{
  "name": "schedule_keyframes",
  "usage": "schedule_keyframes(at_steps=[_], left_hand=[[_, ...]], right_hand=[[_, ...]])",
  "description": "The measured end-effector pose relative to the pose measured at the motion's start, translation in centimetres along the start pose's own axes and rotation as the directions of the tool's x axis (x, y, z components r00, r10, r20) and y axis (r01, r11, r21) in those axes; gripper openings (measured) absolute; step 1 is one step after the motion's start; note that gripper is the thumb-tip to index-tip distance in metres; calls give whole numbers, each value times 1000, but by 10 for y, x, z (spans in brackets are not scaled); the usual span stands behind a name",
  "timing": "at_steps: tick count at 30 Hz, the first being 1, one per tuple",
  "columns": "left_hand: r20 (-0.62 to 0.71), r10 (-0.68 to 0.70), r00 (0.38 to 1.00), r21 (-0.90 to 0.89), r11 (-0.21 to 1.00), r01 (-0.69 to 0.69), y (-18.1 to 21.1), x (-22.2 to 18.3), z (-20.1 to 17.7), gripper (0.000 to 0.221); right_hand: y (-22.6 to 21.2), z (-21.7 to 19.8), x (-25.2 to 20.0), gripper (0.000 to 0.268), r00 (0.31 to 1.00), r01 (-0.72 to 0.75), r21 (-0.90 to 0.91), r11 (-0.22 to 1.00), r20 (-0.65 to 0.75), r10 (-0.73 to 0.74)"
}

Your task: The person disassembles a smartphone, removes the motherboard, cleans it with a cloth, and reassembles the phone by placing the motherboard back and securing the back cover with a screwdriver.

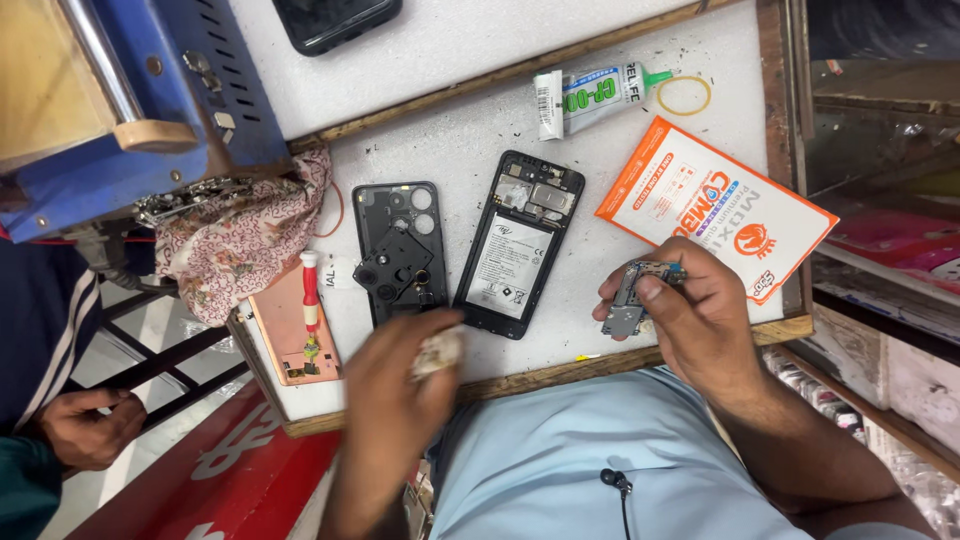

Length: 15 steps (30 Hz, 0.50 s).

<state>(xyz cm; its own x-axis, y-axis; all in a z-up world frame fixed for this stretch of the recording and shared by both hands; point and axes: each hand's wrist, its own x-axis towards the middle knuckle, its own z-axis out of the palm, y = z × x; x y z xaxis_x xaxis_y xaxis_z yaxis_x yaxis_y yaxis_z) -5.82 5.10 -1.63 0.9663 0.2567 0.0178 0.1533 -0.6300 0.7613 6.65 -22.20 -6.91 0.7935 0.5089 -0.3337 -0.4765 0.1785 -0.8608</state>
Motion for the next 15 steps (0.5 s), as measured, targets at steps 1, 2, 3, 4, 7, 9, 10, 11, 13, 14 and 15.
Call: schedule_keyframes(at_steps=[1, 2, 3, 4, 7, 9, 10, 11, 13, 14, 15], left_hand=[[34, 29, 999, 81, 996, -32, 4, 5, 12, 36], [45, 41, 998, 136, 990, -46, 6, 12, 24, 39], [57, 51, 997, 191, 980, -61, 8, 18, 36, 42], [73, 65, 995, 243, 967, -81, 9, 23, 44, 45], [80, 159, 984, 297, 939, -176, 6, 30, 49, 35], [28, 98, 995, 423, 901, -101, -5, 37, 39, 43], [-76, 42, 996, 442, 897, -5, -10, 38, 29, 43], [-179, -12, 984, 450, 888, 93, -12, 36, 19, 44], [-199, -305, 931, 106, 938, 330, -14, 31, 11, 35], [-174, -455, 874, -68, 890, 450, -12, 25, 8, 34], [-14, -341, 940, -276, 905, 324, -6, 17, 9, 29]], right_hand=[[0, 2, 1, 11, 999, -30, 5, 1000, -11, 30], [-1, 3, 1, 11, 999, -47, 20, 999, -2, 47], [-2, 4, 2, 11, 998, -63, 34, 997, 8, 63], [-4, 6, 3, 12, 997, -77, 49, 996, 12, 76], [-9, 9, 5, 17, 992, -124, 148, 981, 35, 120], [-14, 9, 3, 28, 987, -158, 216, 964, 44, 152], [-17, 10, 4, 34, 985, -171, 253, 952, 53, 163], [-21, 9, 5, 40, 982, -189, 282, 941, 74, 175], [-24, 11, 3, 52, 971, -239, 346, 907, 115, 212], [-24, 13, 4, 54, 967, -251, 383, 889, 137, 214], [-23, 17, 4, 56, 964, -263, 418, 869, 158, 216]])
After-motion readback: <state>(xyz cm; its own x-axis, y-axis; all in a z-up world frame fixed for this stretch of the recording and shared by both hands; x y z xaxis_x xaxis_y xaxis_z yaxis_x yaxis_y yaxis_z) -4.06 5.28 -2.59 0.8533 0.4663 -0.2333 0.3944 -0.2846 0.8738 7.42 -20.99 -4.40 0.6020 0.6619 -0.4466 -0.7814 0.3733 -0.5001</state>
